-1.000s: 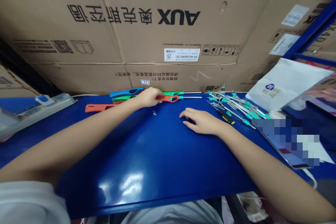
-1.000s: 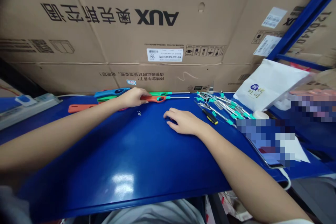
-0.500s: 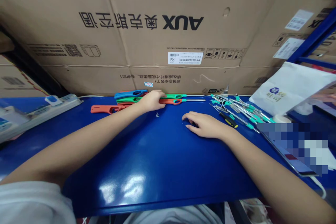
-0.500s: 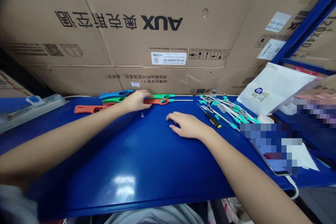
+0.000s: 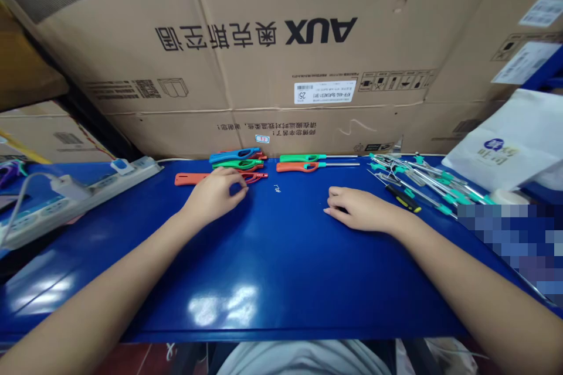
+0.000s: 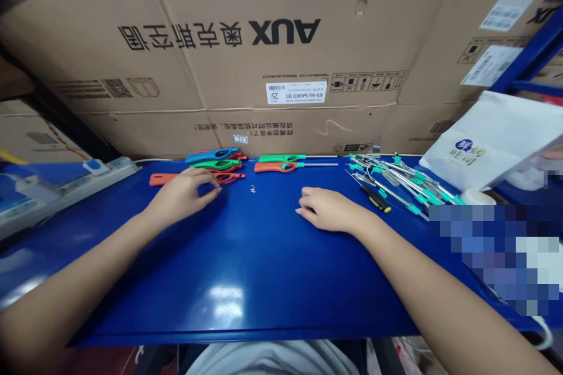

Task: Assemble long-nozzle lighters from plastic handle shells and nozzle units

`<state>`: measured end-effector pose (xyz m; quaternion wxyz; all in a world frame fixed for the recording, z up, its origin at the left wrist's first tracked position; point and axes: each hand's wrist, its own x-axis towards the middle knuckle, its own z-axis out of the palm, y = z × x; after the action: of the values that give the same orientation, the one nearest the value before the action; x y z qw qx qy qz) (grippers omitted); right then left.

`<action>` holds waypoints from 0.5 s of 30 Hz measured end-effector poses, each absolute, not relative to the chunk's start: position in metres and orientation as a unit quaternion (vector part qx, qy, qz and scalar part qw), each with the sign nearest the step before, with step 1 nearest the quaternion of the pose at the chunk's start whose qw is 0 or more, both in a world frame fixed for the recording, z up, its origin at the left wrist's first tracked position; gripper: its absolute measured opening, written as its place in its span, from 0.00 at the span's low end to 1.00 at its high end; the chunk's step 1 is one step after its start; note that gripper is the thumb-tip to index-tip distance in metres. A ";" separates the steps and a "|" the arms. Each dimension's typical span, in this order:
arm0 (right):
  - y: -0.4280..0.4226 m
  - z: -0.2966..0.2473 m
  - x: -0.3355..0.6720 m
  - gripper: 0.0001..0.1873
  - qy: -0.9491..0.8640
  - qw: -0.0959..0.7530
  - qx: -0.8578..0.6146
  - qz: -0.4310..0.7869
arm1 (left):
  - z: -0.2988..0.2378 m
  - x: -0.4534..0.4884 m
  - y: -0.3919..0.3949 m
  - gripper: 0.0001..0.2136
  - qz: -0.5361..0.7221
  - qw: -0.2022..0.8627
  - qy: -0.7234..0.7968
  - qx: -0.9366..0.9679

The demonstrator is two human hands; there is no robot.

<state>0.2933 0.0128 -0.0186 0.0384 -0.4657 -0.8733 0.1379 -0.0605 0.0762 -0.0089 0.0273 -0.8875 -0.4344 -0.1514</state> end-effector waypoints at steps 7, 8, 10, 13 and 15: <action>0.013 -0.018 0.292 0.23 -0.870 0.037 -0.470 0.144 | -0.014 -0.086 0.095 0.13 -0.131 0.063 -0.483 -0.863; 0.013 -0.018 0.292 0.23 -0.869 0.036 -0.471 0.144 | -0.013 -0.087 0.096 0.13 -0.128 0.068 -0.488 -0.861; 0.013 -0.019 0.291 0.23 -0.868 0.036 -0.473 0.145 | -0.009 -0.089 0.096 0.15 -0.123 0.083 -0.501 -0.853; 0.013 -0.020 0.291 0.23 -0.866 0.038 -0.476 0.146 | -0.001 -0.095 0.095 0.20 -0.108 0.107 -0.521 -0.840; 0.013 -0.021 0.292 0.23 -0.867 0.039 -0.476 0.144 | 0.002 -0.102 0.096 0.24 -0.084 0.117 -0.528 -0.837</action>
<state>0.2918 0.0135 -0.0208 0.0390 -0.4763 -0.8665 0.1441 -0.1022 0.0960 0.0024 0.1168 -0.8372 -0.5276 -0.0845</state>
